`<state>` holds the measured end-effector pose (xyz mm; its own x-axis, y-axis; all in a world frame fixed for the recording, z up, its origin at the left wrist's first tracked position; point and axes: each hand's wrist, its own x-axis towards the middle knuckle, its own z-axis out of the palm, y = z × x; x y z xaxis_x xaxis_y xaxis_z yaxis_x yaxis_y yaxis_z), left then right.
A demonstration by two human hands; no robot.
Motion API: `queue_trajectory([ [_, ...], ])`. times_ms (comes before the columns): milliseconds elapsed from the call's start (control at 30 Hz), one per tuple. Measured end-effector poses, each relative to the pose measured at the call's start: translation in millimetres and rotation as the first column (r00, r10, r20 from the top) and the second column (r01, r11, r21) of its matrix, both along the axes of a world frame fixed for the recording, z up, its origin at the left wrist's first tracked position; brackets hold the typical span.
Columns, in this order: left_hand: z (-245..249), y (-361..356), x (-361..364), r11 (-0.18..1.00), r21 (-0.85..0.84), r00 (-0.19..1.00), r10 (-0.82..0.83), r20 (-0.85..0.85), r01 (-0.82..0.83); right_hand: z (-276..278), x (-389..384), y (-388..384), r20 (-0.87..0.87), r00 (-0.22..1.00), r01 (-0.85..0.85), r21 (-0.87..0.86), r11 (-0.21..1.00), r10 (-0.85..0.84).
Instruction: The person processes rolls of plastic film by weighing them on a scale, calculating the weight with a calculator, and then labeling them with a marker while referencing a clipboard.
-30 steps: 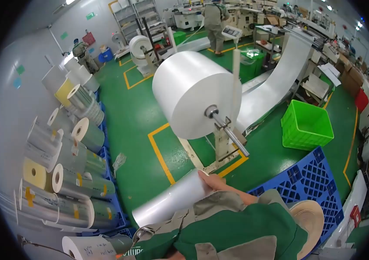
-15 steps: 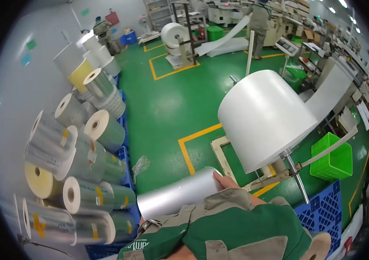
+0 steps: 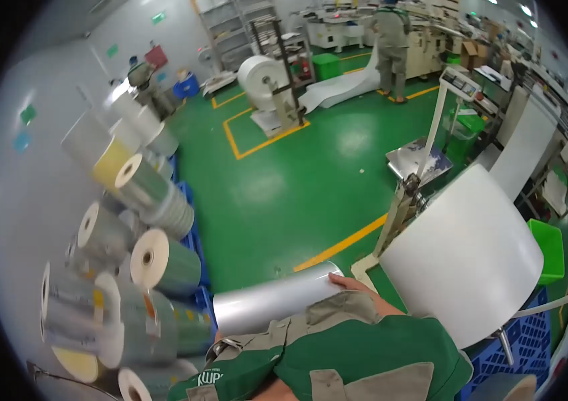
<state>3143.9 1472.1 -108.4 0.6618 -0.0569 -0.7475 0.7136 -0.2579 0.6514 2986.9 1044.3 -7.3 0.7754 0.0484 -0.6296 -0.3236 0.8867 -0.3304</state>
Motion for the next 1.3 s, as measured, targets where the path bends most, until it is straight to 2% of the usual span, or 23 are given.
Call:
queue_trajectory([
  [67,0,-33,60,0.998,0.014,0.999,-0.054,0.003,0.054,-3,35,-29,0.03,0.995,-0.094,-0.112,0.989,0.098],
  [167,5,-84,137,0.992,0.023,0.992,-0.128,-0.01,0.128,-12,85,-81,0.033,0.961,-0.247,-0.342,0.907,0.275],
  [233,8,-122,187,0.982,0.022,0.982,-0.19,-0.004,0.19,-11,114,-111,0.035,0.954,-0.256,-0.42,0.871,0.298],
  [367,2,-210,289,0.946,0.022,0.946,-0.323,-0.009,0.323,58,167,-144,0.083,0.99,-0.065,-0.419,0.905,0.11],
  [400,-1,-234,314,0.935,0.02,0.935,-0.354,-0.014,0.354,57,184,-157,0.01,0.997,-0.061,-0.518,0.853,0.077],
  [500,-17,-310,391,0.884,0.017,0.884,-0.467,-0.03,0.467,87,224,-185,0.004,0.999,0.041,-0.577,0.816,-0.047],
  [533,-22,-334,417,0.861,0.021,0.862,-0.506,-0.036,0.507,13,242,-220,-0.011,1.0,-0.02,-0.435,0.9,0.017],
  [633,-30,-422,488,0.778,0.007,0.777,-0.628,-0.052,0.629,82,279,-244,0.047,0.986,0.166,-0.418,0.893,-0.161],
  [733,-31,-509,543,0.671,-0.001,0.67,-0.74,-0.052,0.741,81,300,-283,-0.024,0.982,0.143,-0.559,0.816,-0.189],
  [800,-30,-568,566,0.584,-0.006,0.583,-0.81,-0.058,0.812,80,306,-299,-0.047,0.966,0.178,-0.596,0.783,-0.255],
  [900,-30,-653,590,0.44,-0.011,0.439,-0.897,-0.056,0.898,75,309,-319,-0.025,0.896,0.348,-0.58,0.736,-0.443],
  [1100,-49,-815,611,0.157,0.016,0.158,-0.984,-0.078,0.987,35,315,-372,0.035,0.629,0.674,-0.521,0.523,-0.776],
  [1200,-55,-907,608,0.004,0.055,0.01,-0.995,-0.102,0.998,9,317,-418,0.062,0.479,0.782,-0.485,0.393,-0.876],
  [1300,-54,-1006,591,-0.124,0.071,-0.115,-0.987,-0.111,0.99,10,313,-476,0.062,0.383,0.82,-0.483,0.308,-0.922],
])
